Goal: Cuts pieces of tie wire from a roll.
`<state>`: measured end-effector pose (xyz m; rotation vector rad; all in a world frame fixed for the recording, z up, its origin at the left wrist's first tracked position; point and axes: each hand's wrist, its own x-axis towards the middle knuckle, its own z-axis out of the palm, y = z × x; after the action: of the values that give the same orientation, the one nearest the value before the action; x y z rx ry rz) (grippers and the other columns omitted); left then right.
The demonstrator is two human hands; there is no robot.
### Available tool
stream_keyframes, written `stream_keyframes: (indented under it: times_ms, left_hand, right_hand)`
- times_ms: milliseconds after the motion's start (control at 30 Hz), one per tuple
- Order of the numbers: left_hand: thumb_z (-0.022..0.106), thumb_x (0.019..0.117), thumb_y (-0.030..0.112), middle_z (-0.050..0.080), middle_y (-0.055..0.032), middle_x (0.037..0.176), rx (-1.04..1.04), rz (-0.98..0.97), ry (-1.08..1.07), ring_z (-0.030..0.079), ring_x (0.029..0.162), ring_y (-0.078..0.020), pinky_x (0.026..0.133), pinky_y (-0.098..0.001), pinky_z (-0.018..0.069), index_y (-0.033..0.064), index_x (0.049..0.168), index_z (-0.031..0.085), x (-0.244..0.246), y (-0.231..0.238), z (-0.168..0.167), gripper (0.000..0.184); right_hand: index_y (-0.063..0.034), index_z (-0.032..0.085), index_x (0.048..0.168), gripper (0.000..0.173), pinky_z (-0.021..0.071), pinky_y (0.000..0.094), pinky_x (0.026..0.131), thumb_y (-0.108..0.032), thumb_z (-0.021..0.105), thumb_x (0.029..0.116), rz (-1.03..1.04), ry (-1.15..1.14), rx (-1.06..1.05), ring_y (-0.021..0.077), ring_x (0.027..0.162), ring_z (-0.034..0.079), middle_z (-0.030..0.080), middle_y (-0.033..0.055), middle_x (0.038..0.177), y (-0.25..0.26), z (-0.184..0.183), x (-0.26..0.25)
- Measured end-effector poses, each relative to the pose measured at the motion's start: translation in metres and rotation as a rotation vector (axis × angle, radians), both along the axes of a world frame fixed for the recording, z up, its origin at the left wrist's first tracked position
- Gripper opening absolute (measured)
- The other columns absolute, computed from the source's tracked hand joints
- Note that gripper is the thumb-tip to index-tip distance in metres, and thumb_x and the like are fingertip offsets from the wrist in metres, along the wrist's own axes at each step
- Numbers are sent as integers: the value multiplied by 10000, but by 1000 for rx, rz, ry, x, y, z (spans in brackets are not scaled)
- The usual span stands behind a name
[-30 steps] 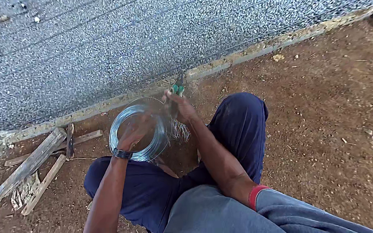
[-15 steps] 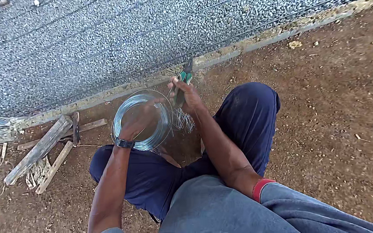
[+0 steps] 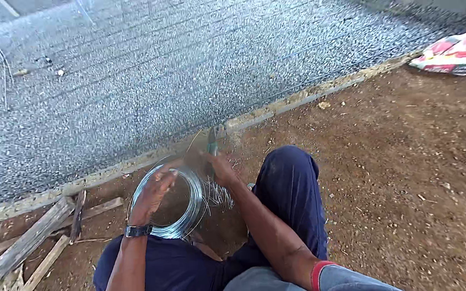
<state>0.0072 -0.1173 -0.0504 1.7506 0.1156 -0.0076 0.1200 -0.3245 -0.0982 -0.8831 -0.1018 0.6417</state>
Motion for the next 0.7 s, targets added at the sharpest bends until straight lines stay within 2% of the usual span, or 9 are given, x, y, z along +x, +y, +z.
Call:
stream_keyframes:
  times_ms: [167, 300, 500, 567, 700]
  left_hand:
    - [568, 1030, 162, 593, -13, 782, -54, 58, -79, 446, 558, -82, 485, -213, 370, 144, 1340, 671, -4, 5, 3, 327]
    - [567, 1034, 173, 583, -10, 774, -52, 89, -91, 438, 548, -85, 471, -214, 358, 161, 1349, 669, -7, 9, 6, 331]
    - [574, 1035, 172, 641, -22, 876, -50, 126, -115, 456, 571, -74, 484, -202, 368, 153, 1325, 680, -8, 11, 6, 309]
    - [569, 1042, 179, 665, -26, 964, -29, 114, -126, 465, 587, -72, 485, -200, 367, 162, 1336, 673, -9, 13, 6, 312]
    - [573, 1041, 180, 657, -24, 940, -8, 116, -132, 461, 578, -77, 480, -204, 364, 163, 1330, 678, -8, 14, 5, 308]
  right_hand:
    - [-6, 563, 1271, 310, 588, 372, 575, -231, 566, 1057, 33, -34, -13, 226, 640, 659, 699, 162, 947, 0, -1, -5]
    - [-10, 561, 1257, 301, 586, 374, 577, -228, 569, 1051, 43, -60, -10, 228, 630, 656, 694, 160, 918, 1, -1, -7]
    - [-1, 568, 1255, 302, 583, 362, 566, -218, 582, 1046, 60, -122, -39, 221, 624, 657, 701, 160, 934, 1, -2, -10]
    - [11, 565, 1271, 318, 588, 363, 577, -219, 576, 1052, 78, -135, -56, 228, 639, 666, 707, 168, 953, 0, -2, -11]
    - [11, 582, 1245, 296, 583, 355, 567, -210, 580, 1048, 86, -155, -60, 219, 625, 659, 708, 166, 944, 1, -2, -12]
